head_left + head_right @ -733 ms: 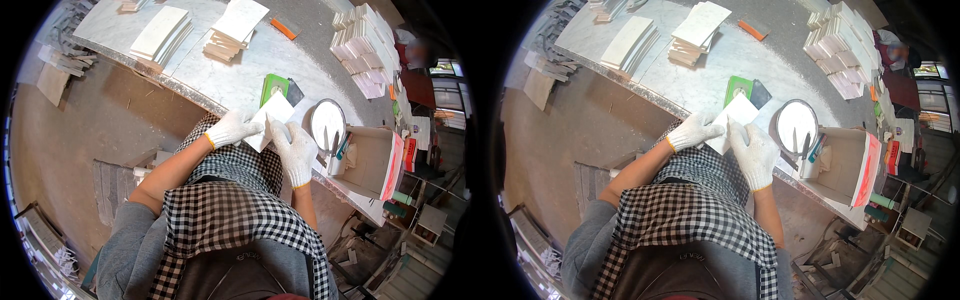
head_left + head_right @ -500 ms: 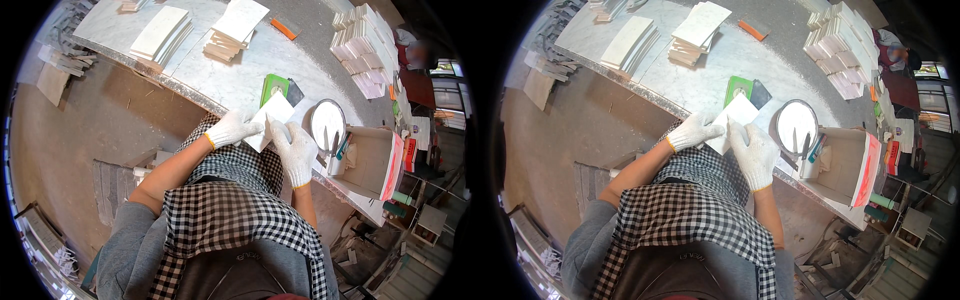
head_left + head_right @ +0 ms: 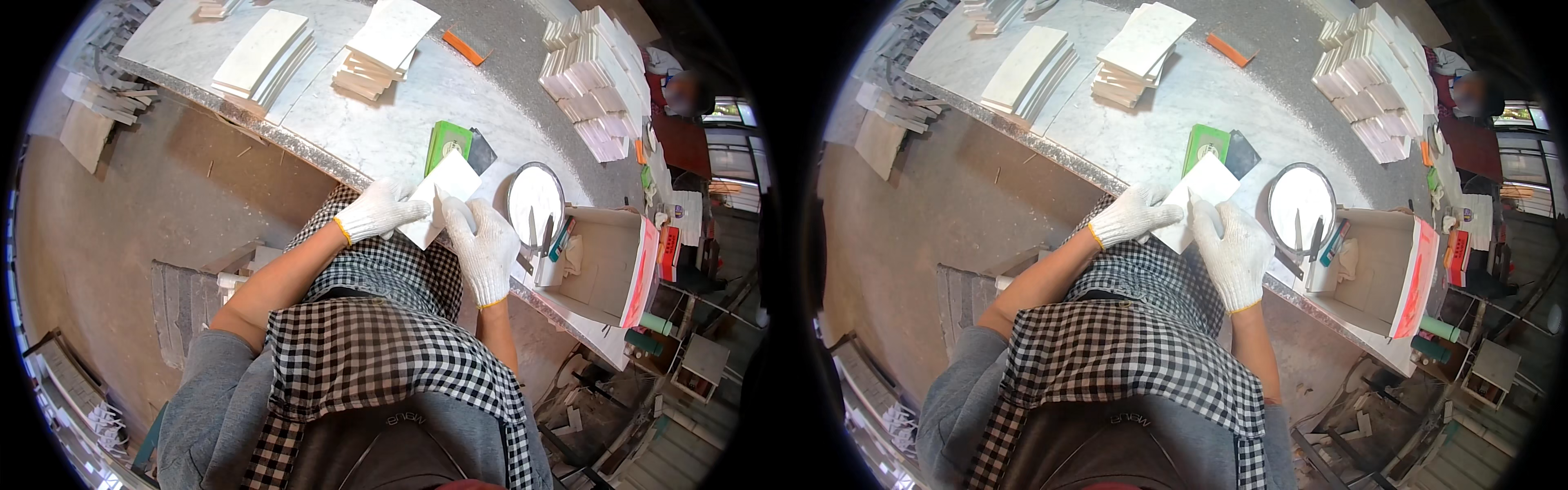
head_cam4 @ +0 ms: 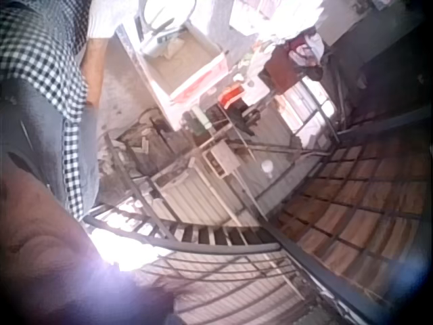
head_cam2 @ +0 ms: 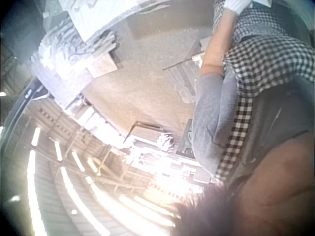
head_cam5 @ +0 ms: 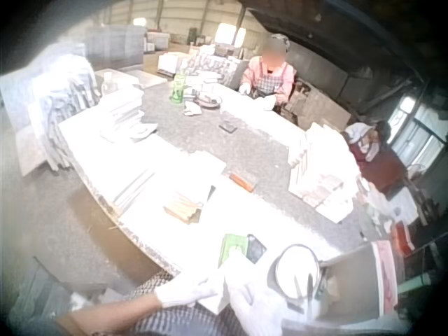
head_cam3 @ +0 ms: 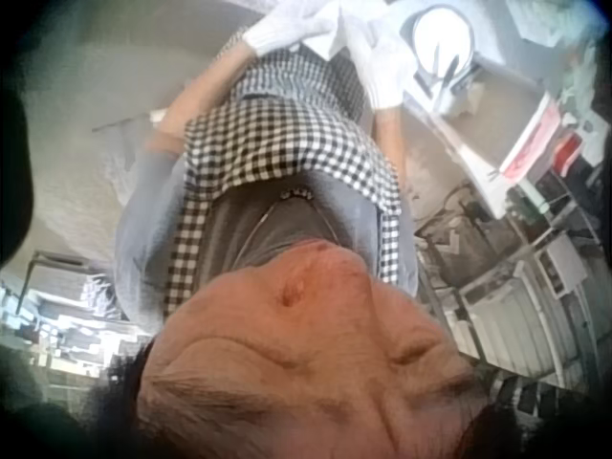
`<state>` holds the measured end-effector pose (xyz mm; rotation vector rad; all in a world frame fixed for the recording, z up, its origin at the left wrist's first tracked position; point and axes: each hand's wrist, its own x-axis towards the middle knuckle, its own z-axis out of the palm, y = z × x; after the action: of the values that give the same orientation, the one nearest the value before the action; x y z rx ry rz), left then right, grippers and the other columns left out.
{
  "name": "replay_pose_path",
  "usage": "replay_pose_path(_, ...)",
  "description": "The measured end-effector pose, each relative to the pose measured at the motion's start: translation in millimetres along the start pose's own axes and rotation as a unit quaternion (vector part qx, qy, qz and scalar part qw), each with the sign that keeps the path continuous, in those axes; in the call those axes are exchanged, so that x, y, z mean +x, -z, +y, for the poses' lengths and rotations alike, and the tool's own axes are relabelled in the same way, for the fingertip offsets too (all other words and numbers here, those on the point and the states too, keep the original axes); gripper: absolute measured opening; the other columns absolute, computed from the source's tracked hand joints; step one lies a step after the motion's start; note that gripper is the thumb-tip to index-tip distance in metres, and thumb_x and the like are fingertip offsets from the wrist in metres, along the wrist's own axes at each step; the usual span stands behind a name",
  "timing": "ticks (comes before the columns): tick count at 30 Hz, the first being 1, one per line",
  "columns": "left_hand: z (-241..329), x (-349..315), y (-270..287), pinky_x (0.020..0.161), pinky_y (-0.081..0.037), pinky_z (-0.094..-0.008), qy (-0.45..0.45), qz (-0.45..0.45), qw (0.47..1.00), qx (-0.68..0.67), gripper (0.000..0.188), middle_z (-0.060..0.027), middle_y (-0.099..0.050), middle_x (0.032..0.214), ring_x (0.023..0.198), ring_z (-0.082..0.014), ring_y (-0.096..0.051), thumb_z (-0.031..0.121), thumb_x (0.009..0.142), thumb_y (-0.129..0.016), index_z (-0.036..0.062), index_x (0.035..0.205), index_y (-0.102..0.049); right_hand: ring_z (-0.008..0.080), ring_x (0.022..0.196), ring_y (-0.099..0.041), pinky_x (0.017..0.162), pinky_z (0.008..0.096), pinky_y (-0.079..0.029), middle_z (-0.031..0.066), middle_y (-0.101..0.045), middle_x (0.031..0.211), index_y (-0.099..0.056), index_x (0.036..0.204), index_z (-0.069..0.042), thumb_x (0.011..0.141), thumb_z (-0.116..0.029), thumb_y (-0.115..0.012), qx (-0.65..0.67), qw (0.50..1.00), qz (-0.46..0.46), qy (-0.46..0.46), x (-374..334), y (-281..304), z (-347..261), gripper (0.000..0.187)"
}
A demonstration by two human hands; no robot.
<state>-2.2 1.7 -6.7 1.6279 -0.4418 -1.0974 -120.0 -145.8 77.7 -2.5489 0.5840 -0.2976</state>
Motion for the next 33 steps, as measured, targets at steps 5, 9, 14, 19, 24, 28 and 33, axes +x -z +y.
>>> replay_pose_path(5, 1.0, 0.0, 1.2, 0.041, -0.045, -0.0267, 0.001, -0.008, 1.0, 0.008, 0.039, -0.0043, -0.061, 0.067, 0.045, -0.0108, -0.052, 0.035, 0.093, -0.068, -0.0017, 0.105, -0.071, 0.0361, 0.064, -0.064, 0.06, 0.0446, -0.047, 0.0215, -0.062, 0.069, -0.067, 0.077, -0.002, 0.09, -0.035, -0.069, -0.006, 1.0, -0.001, -0.007, 1.6, 2.1, -4.3, 0.036)
replay_pose_path(9, 0.6, 0.1, 2.0, 0.041, -0.043, -0.0254, -0.004, -0.017, 1.0, -0.003, 0.037, -0.0036, -0.062, 0.069, 0.046, -0.0095, -0.051, 0.032, 0.094, -0.068, -0.0023, 0.108, -0.069, 0.0364, 0.065, -0.064, 0.062, 0.0439, -0.047, 0.0216, -0.063, 0.071, -0.067, 0.079, -0.001, 0.09, -0.036, -0.068, 0.013, 0.999, -0.007, -0.028, 1.0, 1.9, -4.1, 0.037)
replay_pose_path(14, 1.8, -2.2, 0.2, 0.04, -0.038, -0.0223, -0.001, -0.014, 0.999, -0.029, 0.036, -0.0007, -0.06, 0.069, 0.047, -0.0061, -0.049, 0.029, 0.095, -0.069, -0.0031, 0.111, -0.067, 0.0317, 0.065, -0.063, 0.064, 0.041, -0.048, 0.0224, -0.062, 0.075, -0.07, 0.085, -0.001, 0.092, -0.036, -0.068, 0.07, 0.996, -0.009, -0.057, -1.5, 0.9, -1.0, 0.036)
replay_pose_path(19, 1.2, -0.8, 0.1, 0.04, -0.039, -0.0232, -0.004, -0.016, 1.0, -0.01, 0.036, -0.0009, -0.06, 0.07, 0.046, -0.0065, -0.048, 0.027, 0.095, -0.067, -0.0036, 0.113, -0.067, 0.0137, 0.07, -0.057, 0.064, 0.0316, -0.047, 0.0069, -0.062, 0.075, -0.07, 0.091, -0.001, 0.098, -0.035, -0.065, 0.202, 0.971, -0.036, -0.122, -7.3, -0.9, 17.0, 0.036)
replay_pose_path(24, 5.4, -2.8, 1.1, 0.041, -0.039, -0.024, 0.0, -0.023, 1.0, -0.01, 0.038, -0.0012, -0.06, 0.071, 0.047, -0.0068, -0.048, 0.026, 0.094, -0.065, -0.0043, 0.117, -0.067, 0.008, 0.074, -0.052, 0.064, 0.024, -0.041, -0.0005, -0.061, 0.086, -0.067, 0.102, -0.003, 0.103, -0.032, -0.059, 0.378, 0.904, -0.049, -0.192, -11.3, -2.2, 34.2, 0.03)
replay_pose_path(28, 8.0, -4.4, 0.0, 0.041, -0.038, -0.024, -0.008, -0.018, 1.0, -0.017, 0.041, -0.0014, -0.06, 0.071, 0.047, -0.0068, -0.048, 0.027, 0.094, -0.065, -0.0043, 0.12, -0.067, 0.009, 0.074, -0.055, 0.061, 0.0251, -0.043, 0.0026, -0.062, 0.087, -0.066, 0.105, 0.0, 0.105, -0.033, -0.055, 0.469, 0.858, -0.054, -0.203, -7.8, -2.6, 47.9, 0.034)
replay_pose_path(33, 5.2, -2.7, 0.7, 0.04, -0.038, -0.0241, -0.006, -0.02, 1.0, -0.008, 0.042, -0.0018, -0.061, 0.071, 0.046, -0.0067, -0.048, 0.027, 0.094, -0.066, -0.0051, 0.121, -0.066, 0.0108, 0.072, -0.059, 0.059, 0.0242, -0.043, 0.0043, -0.065, 0.089, -0.066, 0.106, 0.0, 0.104, -0.031, -0.057, 0.526, 0.821, -0.042, -0.218, -4.2, -0.8, 54.8, 0.032)
